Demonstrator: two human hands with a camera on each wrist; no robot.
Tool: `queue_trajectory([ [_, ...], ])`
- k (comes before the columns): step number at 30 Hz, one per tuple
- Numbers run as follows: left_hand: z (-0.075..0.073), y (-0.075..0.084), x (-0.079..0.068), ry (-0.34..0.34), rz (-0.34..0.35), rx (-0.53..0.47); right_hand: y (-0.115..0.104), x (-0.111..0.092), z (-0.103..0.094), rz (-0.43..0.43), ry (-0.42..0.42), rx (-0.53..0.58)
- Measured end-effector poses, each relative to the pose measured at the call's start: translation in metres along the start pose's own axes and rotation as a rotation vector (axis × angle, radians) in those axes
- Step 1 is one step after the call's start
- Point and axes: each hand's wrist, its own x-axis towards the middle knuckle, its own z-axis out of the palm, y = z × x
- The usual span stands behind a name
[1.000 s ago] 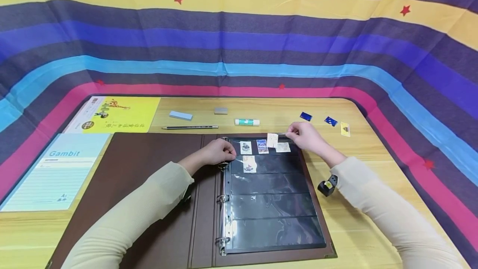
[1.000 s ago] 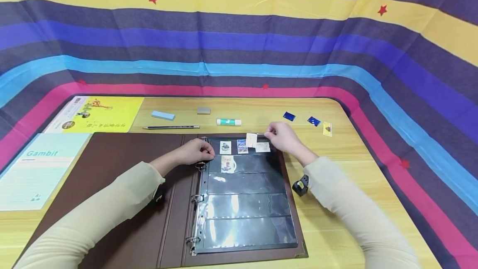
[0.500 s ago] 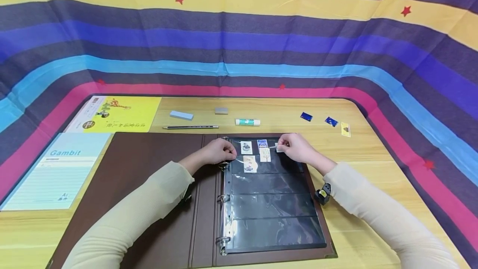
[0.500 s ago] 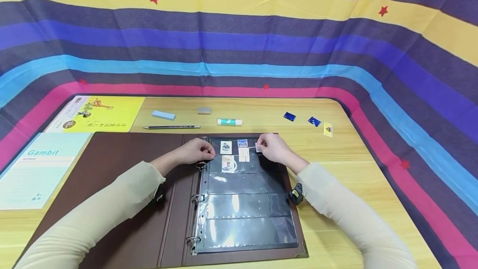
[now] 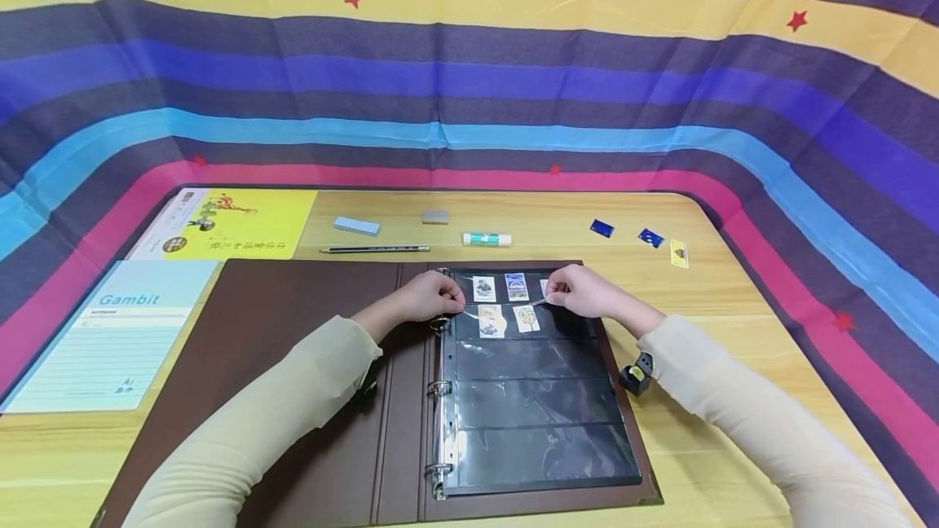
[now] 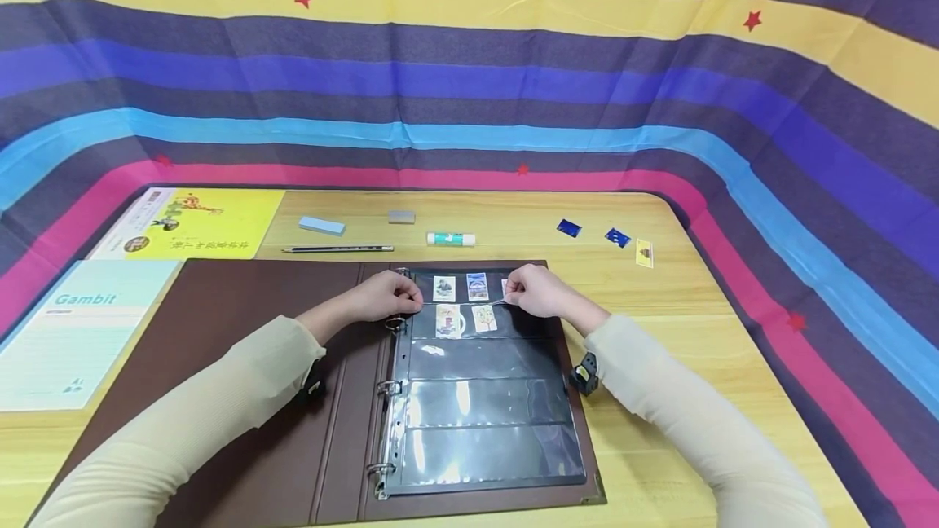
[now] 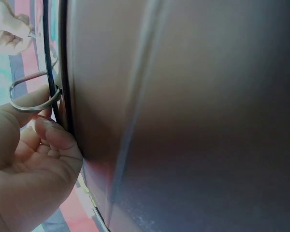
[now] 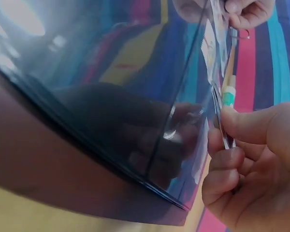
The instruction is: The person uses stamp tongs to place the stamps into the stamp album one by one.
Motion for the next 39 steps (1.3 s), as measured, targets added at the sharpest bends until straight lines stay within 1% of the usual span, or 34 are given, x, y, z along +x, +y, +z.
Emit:
queue_trajectory([
  [7,0.0,-0.001,0.0,-0.002,0.007,-0.008,0.004,0.005,-0.007,-0.028,-0.085,-0.005],
  [12,0.0,0.0,-0.001,-0.003,0.016,-0.004,0.006,0.005,-0.012,-0.041,-0.123,-0.009],
  [15,0.0,0.0,-0.001,-0.004,0.019,-0.003,0.008,0.006,-0.014,-0.042,-0.113,-0.01],
  [21,-0.001,0.0,-0.001,-0.003,0.013,-0.004,0.009,0.009,-0.013,-0.078,-0.07,-0.003],
  [23,0.0,0.0,0.0,-0.002,0.011,-0.003,0.009,0.01,-0.013,-0.078,-0.064,-0.007],
  [31,0.0,-0.001,0.0,0.001,0.0,0.001,0.007,0.011,-0.01,-0.086,-0.084,-0.018],
  [36,0.0,0.0,0.0,0.007,-0.001,0.005,0.009,0.01,-0.014,-0.069,-0.09,-0.013],
  [39,0.001,0.0,0.0,0.01,-0.003,0.009,0.014,0.009,-0.022,-0.042,-0.04,0.009],
])
